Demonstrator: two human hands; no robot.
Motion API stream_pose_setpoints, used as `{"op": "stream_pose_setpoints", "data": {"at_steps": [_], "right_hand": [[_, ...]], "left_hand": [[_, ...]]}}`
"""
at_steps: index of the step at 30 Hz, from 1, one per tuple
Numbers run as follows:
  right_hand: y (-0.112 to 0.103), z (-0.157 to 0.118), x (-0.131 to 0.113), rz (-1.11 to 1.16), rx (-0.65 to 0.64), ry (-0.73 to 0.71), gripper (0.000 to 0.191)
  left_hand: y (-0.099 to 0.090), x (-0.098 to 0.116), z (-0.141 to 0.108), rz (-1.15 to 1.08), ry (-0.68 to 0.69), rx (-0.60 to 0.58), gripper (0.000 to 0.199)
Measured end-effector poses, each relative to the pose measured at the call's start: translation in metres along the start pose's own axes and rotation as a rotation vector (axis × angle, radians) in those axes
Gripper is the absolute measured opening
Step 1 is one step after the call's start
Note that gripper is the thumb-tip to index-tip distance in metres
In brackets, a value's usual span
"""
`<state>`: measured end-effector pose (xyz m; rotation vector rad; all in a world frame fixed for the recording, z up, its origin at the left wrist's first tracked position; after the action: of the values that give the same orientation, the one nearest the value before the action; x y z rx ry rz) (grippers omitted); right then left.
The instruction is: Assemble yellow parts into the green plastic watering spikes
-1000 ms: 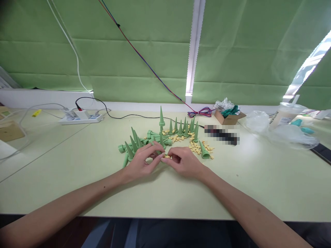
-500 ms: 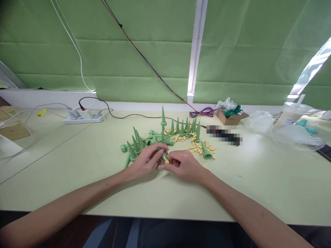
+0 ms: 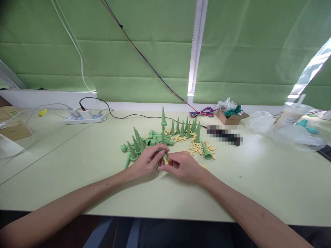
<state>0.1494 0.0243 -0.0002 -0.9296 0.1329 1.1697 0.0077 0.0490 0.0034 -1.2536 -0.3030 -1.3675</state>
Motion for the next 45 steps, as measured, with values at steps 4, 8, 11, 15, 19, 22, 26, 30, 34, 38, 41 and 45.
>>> {"op": "stream_pose_setpoints", "data": {"at_steps": [4,8,11,15,19,22,26,30,34,38,41,45], "right_hand": [[0.000,-0.001,0.000,0.003,-0.001,0.005,0.044],[0.000,-0.001,0.000,-0.009,0.006,0.012,0.045],[0.000,0.000,0.000,-0.010,-0.016,0.023,0.045],[0.000,-0.001,-0.002,-0.009,-0.064,0.033,0.045],[0.002,-0.001,0.000,-0.033,-0.083,0.023,0.045],[0.002,0.000,0.003,-0.064,-0.052,0.032,0.045],[0.000,0.000,0.007,-0.079,0.014,0.085,0.037],[0.001,-0.001,0.009,-0.056,0.009,0.135,0.030],[0.003,0.000,0.008,-0.043,-0.028,0.142,0.022],[0.005,0.000,0.004,-0.045,-0.069,0.131,0.017],[0.006,-0.002,0.003,-0.031,-0.082,0.139,0.017],[0.007,-0.003,0.003,-0.026,-0.081,0.134,0.018]], "left_hand": [[0.000,0.000,0.000,0.022,0.012,0.001,0.024],[-0.001,0.001,0.000,0.094,0.054,0.024,0.026],[-0.002,0.001,0.000,0.152,0.073,0.028,0.028],[-0.001,0.002,0.000,0.178,0.083,0.013,0.030],[-0.002,0.003,0.000,0.192,0.110,0.008,0.029],[-0.004,0.004,-0.001,0.202,0.144,0.022,0.031],[-0.006,0.005,-0.002,0.249,0.199,0.021,0.034],[-0.005,0.008,-0.004,0.304,0.230,-0.015,0.037],[-0.005,0.009,-0.003,0.348,0.217,-0.017,0.036],[-0.005,0.007,-0.004,0.387,0.203,-0.033,0.038],[-0.003,0.006,-0.004,0.395,0.216,-0.045,0.039],[-0.002,0.008,-0.004,0.404,0.207,-0.072,0.039]]}}
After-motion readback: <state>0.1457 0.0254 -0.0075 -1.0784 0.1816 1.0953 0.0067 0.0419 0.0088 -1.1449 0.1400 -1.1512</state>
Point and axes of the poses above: each hand's wrist, its own z-axis towards the middle knuckle, its own y-axis out of the palm, x = y × z, the point moved 5 cm from there along z, towards the middle knuckle, and after that the axes turned 8 degrees about x, right-handed, at the moved point
